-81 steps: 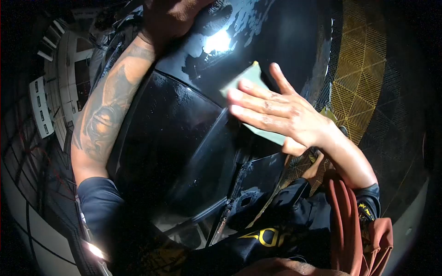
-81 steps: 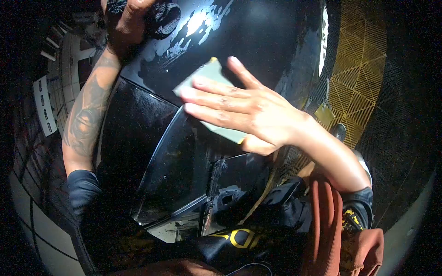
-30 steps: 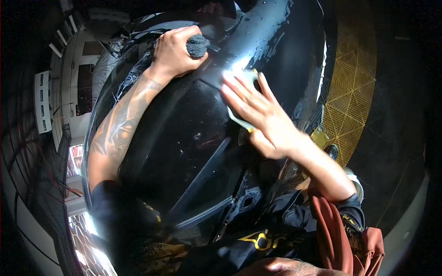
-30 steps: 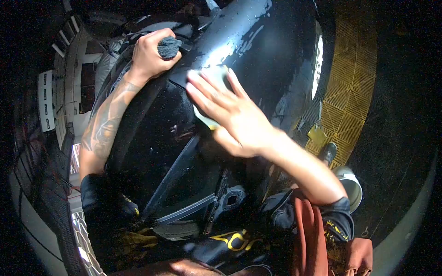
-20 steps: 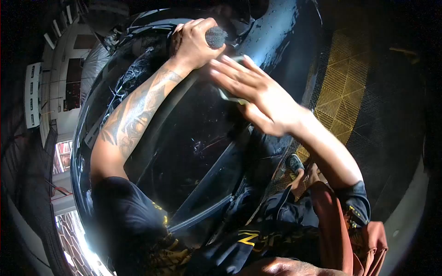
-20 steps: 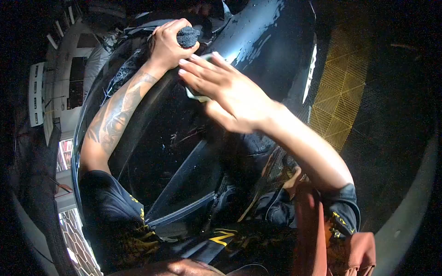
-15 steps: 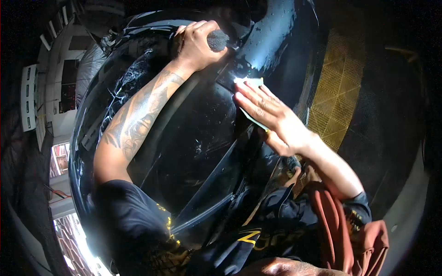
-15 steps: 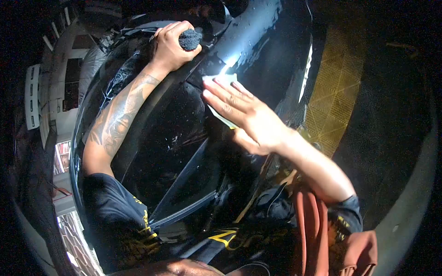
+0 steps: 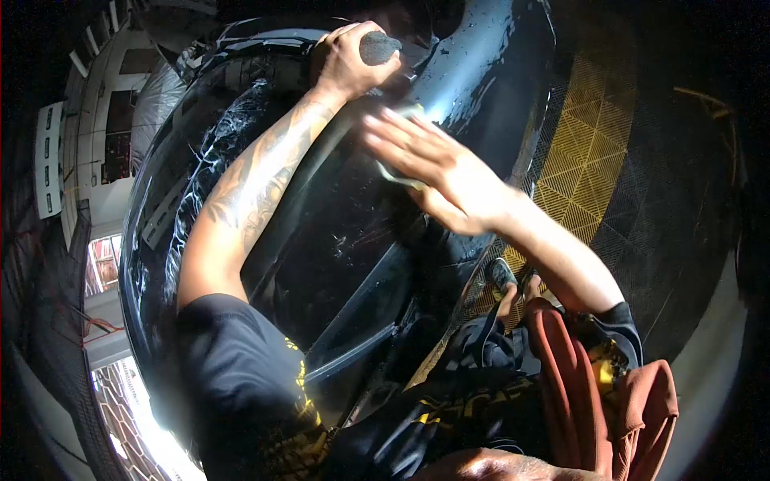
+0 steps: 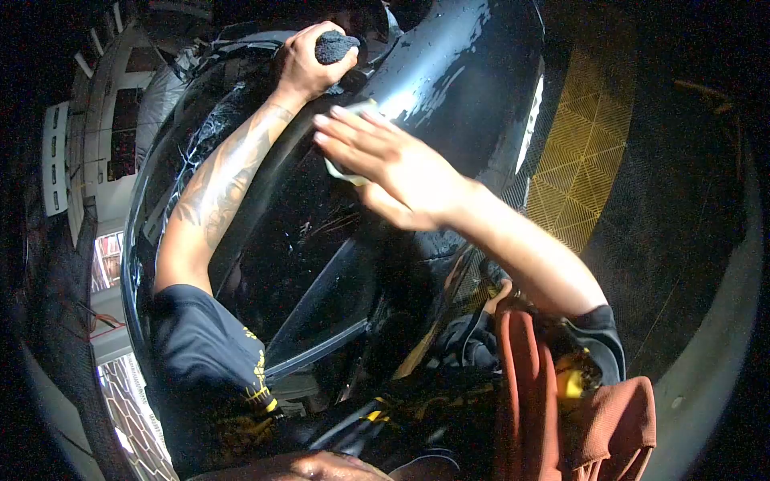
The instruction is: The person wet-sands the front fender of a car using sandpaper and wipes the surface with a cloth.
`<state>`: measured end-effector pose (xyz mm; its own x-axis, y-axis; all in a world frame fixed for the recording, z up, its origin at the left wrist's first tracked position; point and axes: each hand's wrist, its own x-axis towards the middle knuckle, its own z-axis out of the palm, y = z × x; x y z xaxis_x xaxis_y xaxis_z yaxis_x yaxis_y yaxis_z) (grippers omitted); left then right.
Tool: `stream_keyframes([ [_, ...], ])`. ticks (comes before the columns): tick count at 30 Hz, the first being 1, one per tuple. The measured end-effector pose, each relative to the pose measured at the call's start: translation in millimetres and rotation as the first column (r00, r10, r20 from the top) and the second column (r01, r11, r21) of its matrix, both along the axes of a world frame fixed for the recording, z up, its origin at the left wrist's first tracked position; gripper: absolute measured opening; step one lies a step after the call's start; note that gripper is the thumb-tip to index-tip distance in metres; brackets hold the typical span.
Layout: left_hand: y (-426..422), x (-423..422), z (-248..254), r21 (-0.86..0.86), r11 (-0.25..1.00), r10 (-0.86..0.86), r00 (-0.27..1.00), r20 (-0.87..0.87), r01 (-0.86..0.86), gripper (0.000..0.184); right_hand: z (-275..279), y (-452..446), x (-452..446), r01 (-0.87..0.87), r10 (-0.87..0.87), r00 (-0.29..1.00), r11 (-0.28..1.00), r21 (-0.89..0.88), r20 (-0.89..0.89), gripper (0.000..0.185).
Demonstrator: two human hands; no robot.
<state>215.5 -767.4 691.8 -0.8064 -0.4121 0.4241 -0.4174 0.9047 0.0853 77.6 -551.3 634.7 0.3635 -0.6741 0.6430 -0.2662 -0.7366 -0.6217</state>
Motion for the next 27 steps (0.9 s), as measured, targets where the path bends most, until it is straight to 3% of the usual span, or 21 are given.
stream_keyframes([
  [3, 10, -5, 9, -0.017, 0.996, 0.083, 0.996, 0.033, -0.083, 0.027, -14, 26, 3, 0.027, -0.029, 0.999, 0.998, 0.064, 0.04, 0.072],
  [7, 3, -2, 7, 0.044, 0.998, 0.032, 0.999, 0.032, -0.033, 0.027, 10, -9, 14, 0.071, -0.072, 0.997, 0.997, 0.006, 0.024, 0.071],
  [10, -3, -3, 7, 0.029, 0.998, 0.048, 0.998, 0.05, -0.05, 0.026, -14, 24, 2, 0.004, -0.008, 0.995, 0.999, 0.042, 0.098, 0.074],
  [12, -4, 0, 6, -0.005, 1.0, 0.031, 0.998, 0.057, -0.031, 0.026, -25, 9, -9, 0.167, -0.17, 0.985, 0.982, 0.09, 0.026, 0.074],
  [13, -2, 1, 5, 0.057, 0.997, 0.052, 0.998, 0.045, -0.055, 0.026, -23, -1, -9, 0.274, -0.276, 0.961, 0.951, 0.142, -0.012, 0.074],
  [14, -1, 1, 5, 0.045, 0.998, 0.048, 0.998, 0.049, -0.05, 0.026, -17, -4, -3, 0.28, -0.284, 0.959, 0.95, 0.135, 0.01, 0.073],
  [15, -2, 0, 7, 0.028, 0.999, 0.041, 0.998, 0.055, -0.043, 0.026, -10, 3, 7, 0.18, -0.18, 0.981, 0.984, 0.006, 0.072, 0.072],
  [18, 0, 0, 8, 0.051, 0.995, 0.077, 0.995, 0.065, -0.08, 0.026, -2, -2, -2, 0.019, -0.019, 0.998, 1.0, 0.004, 0.062, 0.071],
  [19, 0, -1, 9, 0.051, 0.995, 0.081, 0.995, 0.066, -0.084, 0.026, -5, -18, -3, 0.174, -0.176, 0.982, 0.984, 0.04, 0.061, 0.071],
  [21, 2, -1, 11, 0.081, 0.994, 0.069, 0.996, 0.065, -0.074, 0.027, -6, -15, 2, 0.173, -0.177, 0.98, 0.984, 0.048, 0.088, 0.07],
  [24, 0, -1, 8, 0.067, 0.995, 0.066, 0.996, 0.052, -0.069, 0.027, -3, -14, -8, -0.01, 0.012, 0.998, 0.999, -0.041, 0.069, 0.068],
  [25, 0, 1, 8, 0.069, 0.995, 0.073, 0.995, 0.065, -0.077, 0.027, -9, -27, -12, 0.149, -0.151, 0.988, 0.987, 0.06, 0.037, 0.069],
  [27, 3, 1, 9, 0.109, 0.991, 0.074, 0.996, 0.041, -0.078, 0.026, -14, -24, -1, 0.076, -0.075, 0.989, 0.997, -0.007, 0.128, 0.069],
])
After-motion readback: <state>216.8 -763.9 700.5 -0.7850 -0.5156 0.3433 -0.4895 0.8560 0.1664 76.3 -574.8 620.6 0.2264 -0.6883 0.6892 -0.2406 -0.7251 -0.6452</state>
